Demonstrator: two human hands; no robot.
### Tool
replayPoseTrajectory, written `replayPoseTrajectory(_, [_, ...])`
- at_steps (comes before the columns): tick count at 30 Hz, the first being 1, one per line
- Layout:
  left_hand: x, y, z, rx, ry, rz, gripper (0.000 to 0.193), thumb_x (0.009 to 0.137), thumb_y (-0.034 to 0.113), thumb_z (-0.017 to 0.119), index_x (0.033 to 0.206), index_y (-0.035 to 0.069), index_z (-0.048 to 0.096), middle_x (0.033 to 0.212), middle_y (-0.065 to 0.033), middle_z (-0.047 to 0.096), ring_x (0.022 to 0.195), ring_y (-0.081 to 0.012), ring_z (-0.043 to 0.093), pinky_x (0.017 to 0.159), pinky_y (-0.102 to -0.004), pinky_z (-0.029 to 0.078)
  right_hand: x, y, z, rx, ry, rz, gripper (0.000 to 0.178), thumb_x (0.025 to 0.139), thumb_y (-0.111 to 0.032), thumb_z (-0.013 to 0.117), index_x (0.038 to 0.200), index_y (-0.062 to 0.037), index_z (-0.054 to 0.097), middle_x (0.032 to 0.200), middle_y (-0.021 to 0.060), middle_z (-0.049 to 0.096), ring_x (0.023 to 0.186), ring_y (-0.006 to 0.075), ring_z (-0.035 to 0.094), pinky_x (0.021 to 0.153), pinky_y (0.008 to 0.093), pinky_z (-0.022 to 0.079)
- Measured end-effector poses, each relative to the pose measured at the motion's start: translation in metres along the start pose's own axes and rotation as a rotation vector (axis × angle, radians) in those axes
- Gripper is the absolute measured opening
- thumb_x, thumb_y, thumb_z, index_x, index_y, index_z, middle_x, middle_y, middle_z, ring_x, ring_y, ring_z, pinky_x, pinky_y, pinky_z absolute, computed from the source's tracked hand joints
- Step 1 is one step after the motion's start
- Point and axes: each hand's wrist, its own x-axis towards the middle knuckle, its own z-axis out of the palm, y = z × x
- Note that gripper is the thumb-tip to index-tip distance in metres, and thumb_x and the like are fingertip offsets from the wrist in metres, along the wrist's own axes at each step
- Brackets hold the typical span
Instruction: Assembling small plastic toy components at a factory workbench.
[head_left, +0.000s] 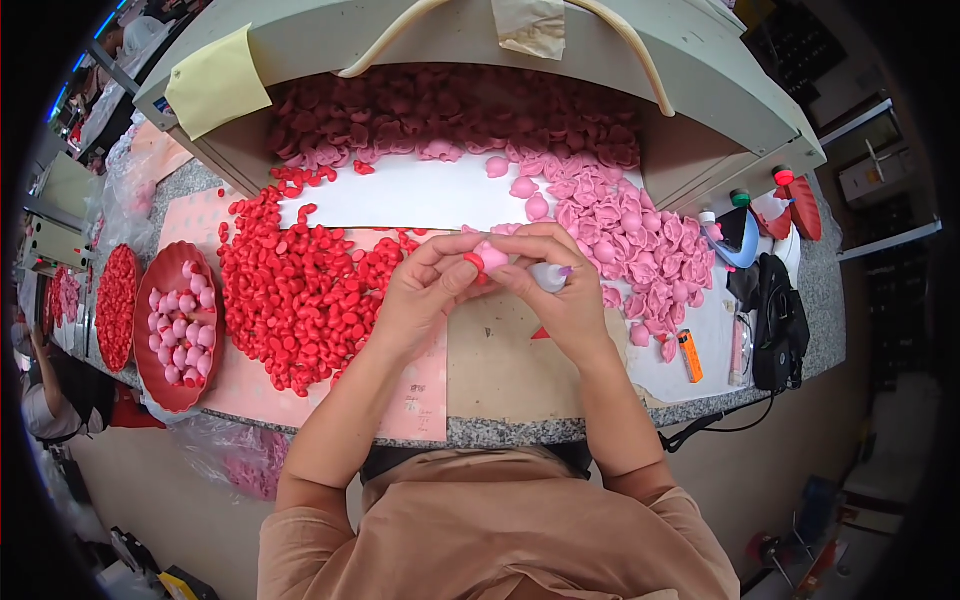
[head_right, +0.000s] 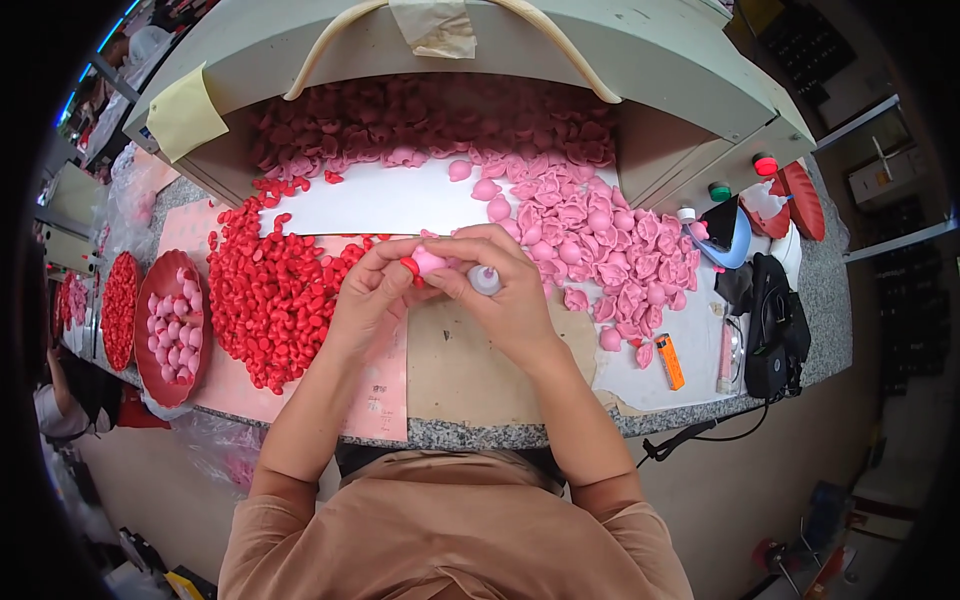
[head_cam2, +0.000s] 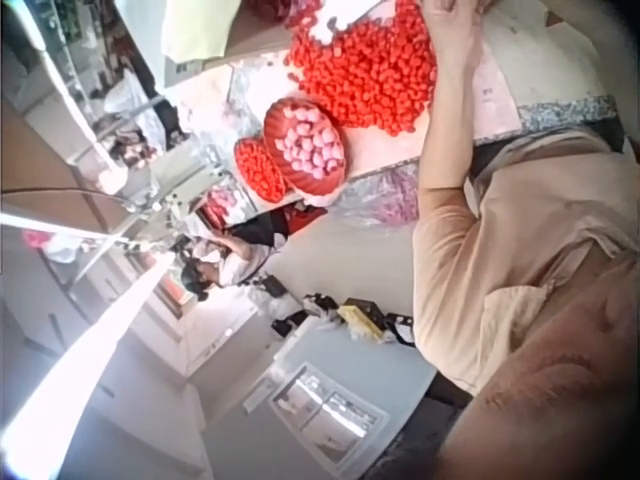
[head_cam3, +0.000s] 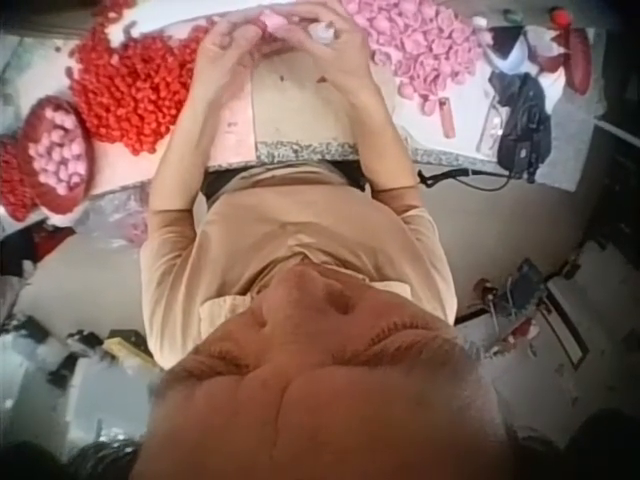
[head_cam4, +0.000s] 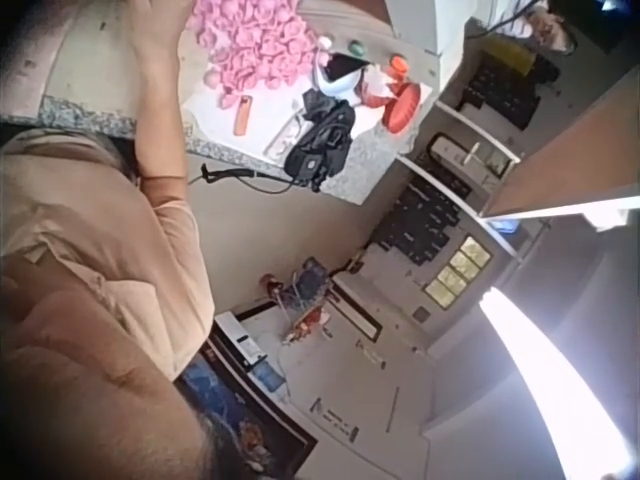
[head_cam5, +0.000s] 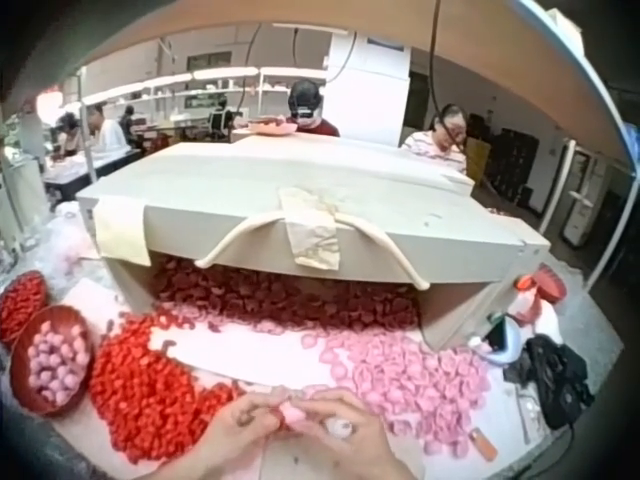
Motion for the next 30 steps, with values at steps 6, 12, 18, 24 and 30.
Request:
replayPoseTrajectory(6, [-0.004, 0.006, 0.003, 0.269, -0.04, 0.187, 0.033, 0.082, 0.0, 0.062, 0.114, 0.001, 0.053, 0.112, -0.005, 0.053, 0.105, -0.0152, 0.054, 0.091, -0.0309, 0.045, 0.001, -0.003, -0.001, -0.027, -0.124, 0.081, 0.034, 0.075, -0.004, 0.07, 0.107, -0.0022, 0.06, 0.105, 0.004, 0.054, 0.082, 0.008, 0.054, 0.073, 0.0212, 0.044])
replayPoseTrajectory(12, [-0.005, 0.008, 0.0, 0.396, -0.054, 0.223, 0.032, 0.081, -0.003, 0.063, 0.112, 0.001, 0.056, 0.112, -0.007, 0.052, 0.106, -0.0152, 0.052, 0.091, -0.029, 0.044, -0.001, -0.006, 0.001, -0.032, -0.112, 0.048, 0.034, 0.073, -0.005, 0.072, 0.105, -0.0035, 0.061, 0.104, 0.0043, 0.055, 0.083, 0.0091, 0.054, 0.071, 0.0234, 0.046])
replayPoseTrajectory(18, [-0.007, 0.009, 0.005, 0.47, -0.066, 0.289, 0.026, 0.081, -0.004, 0.062, 0.106, 0.002, 0.061, 0.11, -0.0083, 0.052, 0.104, -0.0163, 0.053, 0.09, -0.0294, 0.044, -0.001, -0.007, -0.004, -0.199, -0.107, -0.073, 0.034, 0.071, -0.01, 0.074, 0.102, -0.004, 0.062, 0.103, 0.0085, 0.057, 0.084, 0.0159, 0.058, 0.071, 0.0265, 0.047])
replayPoseTrajectory(24, [-0.004, 0.01, -0.002, 0.58, -0.119, 0.349, 0.025, 0.08, -0.004, 0.063, 0.104, 0.003, 0.062, 0.112, -0.0095, 0.053, 0.104, -0.0173, 0.053, 0.09, -0.0297, 0.044, 0.001, -0.005, 0.0, -0.315, -0.037, -0.259, 0.035, 0.07, -0.014, 0.075, 0.1, -0.0025, 0.062, 0.096, 0.0107, 0.06, 0.082, 0.0211, 0.059, 0.069, 0.0282, 0.048])
replayPoseTrajectory(30, [-0.011, 0.004, -0.001, 0.453, -0.026, 0.294, 0.021, 0.081, -0.002, 0.063, 0.101, 0.003, 0.062, 0.112, -0.0104, 0.055, 0.106, -0.0187, 0.052, 0.092, -0.0315, 0.043, -0.005, 0.0, 0.005, -0.212, -0.01, -0.223, 0.035, 0.07, -0.015, 0.076, 0.1, -0.0023, 0.063, 0.098, 0.0079, 0.057, 0.083, 0.018, 0.058, 0.069, 0.0279, 0.049])
